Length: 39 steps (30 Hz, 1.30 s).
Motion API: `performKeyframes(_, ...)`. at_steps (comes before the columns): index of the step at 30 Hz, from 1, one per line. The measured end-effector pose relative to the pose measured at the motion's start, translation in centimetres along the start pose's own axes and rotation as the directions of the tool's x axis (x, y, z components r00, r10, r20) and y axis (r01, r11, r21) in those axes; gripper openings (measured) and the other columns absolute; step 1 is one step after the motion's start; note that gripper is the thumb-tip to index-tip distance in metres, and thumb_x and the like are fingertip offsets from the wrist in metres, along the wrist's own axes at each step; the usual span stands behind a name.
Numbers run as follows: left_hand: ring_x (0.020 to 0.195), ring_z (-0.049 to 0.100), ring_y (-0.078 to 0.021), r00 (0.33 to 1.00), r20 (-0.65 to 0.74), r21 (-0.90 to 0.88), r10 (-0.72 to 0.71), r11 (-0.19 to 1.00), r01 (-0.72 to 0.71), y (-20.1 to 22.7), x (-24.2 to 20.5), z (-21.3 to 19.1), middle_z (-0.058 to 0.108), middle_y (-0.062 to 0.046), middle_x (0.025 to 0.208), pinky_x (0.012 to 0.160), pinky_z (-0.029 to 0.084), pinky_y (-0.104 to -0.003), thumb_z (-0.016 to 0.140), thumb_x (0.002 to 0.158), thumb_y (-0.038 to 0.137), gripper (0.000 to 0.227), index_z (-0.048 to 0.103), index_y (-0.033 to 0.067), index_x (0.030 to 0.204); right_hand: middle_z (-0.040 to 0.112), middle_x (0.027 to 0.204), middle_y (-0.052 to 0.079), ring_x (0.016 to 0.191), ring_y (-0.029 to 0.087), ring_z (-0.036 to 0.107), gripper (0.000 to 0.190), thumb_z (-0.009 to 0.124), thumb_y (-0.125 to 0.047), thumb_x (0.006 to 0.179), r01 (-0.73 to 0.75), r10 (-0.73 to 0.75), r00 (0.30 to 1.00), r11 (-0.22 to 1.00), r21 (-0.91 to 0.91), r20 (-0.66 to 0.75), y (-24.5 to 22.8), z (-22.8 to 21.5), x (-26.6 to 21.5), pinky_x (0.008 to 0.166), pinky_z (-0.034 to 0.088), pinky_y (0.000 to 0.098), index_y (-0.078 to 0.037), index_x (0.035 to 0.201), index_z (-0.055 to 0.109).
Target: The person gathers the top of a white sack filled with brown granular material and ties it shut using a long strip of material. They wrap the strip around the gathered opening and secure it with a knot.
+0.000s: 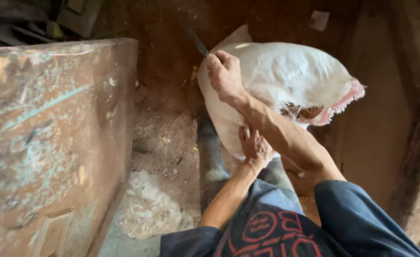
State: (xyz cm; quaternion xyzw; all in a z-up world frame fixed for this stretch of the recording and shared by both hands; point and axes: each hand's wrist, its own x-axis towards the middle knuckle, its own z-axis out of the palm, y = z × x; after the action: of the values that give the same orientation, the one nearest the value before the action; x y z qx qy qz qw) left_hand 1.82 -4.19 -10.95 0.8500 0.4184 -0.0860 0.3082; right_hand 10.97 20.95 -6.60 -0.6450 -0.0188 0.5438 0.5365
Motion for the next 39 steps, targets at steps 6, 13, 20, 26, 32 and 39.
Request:
performKeyframes(6,0.149,0.032,-0.0403,0.998,-0.047,-0.116,-0.05,0.992,0.045,-1.2,-0.2,-4.4,0.042,-0.013,0.158,0.113,0.03,-0.061,0.075,0.07,0.071,0.107,0.047,0.0053,0.149,0.048,0.066,-0.003,0.05,0.007,0.041,0.019,0.059,-0.019,0.101,0.074,-0.071,0.992,0.997,-0.027,0.103,-3.4,-0.7,-3.9,0.039,0.03,0.0259,-0.008,0.087,0.057)
performKeyframes(13,0.156,0.022,-0.0408,0.945,-0.203,-0.355,-0.255,0.919,0.172,3.2,-1.6,-6.0,0.017,-0.026,0.168,0.12,0.026,-0.068,0.08,0.051,0.068,0.139,0.017,0.0054,0.158,0.043,0.066,-0.005,0.052,0.006,0.037,0.025,0.057,-0.022,0.108,0.257,-0.215,0.94,0.957,-0.133,0.266,-9.0,-11.2,-12.6,0.043,0.031,0.0256,-0.01,0.086,0.05)
performKeyframes(20,0.161,0.01,-0.0415,0.961,-0.129,-0.333,-0.244,0.924,0.19,8.7,-2.3,-5.4,0.01,-0.025,0.175,0.121,0.015,-0.07,0.086,0.059,0.056,0.142,0.006,0.0069,0.166,0.044,0.066,-0.005,0.051,0.006,0.036,0.023,0.053,-0.019,0.106,0.252,-0.186,0.941,0.942,-0.222,0.281,-9.6,-20.6,-17.9,0.043,0.03,0.0251,-0.01,0.085,0.049)
performKeyframes(26,0.154,0.024,-0.0373,0.883,-0.266,-0.209,-0.387,0.917,0.339,12.2,-0.4,-2.3,0.028,-0.014,0.167,0.118,0.02,-0.07,0.089,0.051,0.069,0.138,0.025,0.0114,0.159,0.048,0.061,-0.004,0.051,0.008,0.044,0.026,0.051,-0.017,0.105,0.383,-0.254,0.916,0.781,-0.493,0.31,-7.2,-26.2,-19.2,0.043,0.036,0.0262,-0.009,0.08,0.053)
performKeyframes(32,0.135,0.043,-0.034,0.905,-0.252,-0.205,-0.343,0.933,0.297,9.8,1.3,-1.8,0.052,-0.012,0.134,0.115,0.026,-0.064,0.09,0.052,0.08,0.108,0.05,0.0182,0.131,0.042,0.061,-0.001,0.048,0.008,0.037,0.028,0.054,-0.013,0.103,0.06,-0.07,0.993,0.993,0.099,0.096,-5.0,-34.6,-23.7,0.042,0.029,0.0266,-0.008,0.076,0.047)
performKeyframes(39,0.13,0.042,-0.0344,0.874,-0.261,-0.208,-0.409,0.908,0.363,11.4,2.0,-4.9,0.053,-0.01,0.134,0.107,0.03,-0.06,0.094,0.036,0.074,0.114,0.055,0.0139,0.125,0.046,0.065,-0.001,0.053,0.008,0.038,0.024,0.051,-0.011,0.105,0.128,-0.12,0.984,0.99,-0.052,0.129,-2.9,-36.0,-21.6,0.047,0.032,0.0263,-0.005,0.082,0.05)
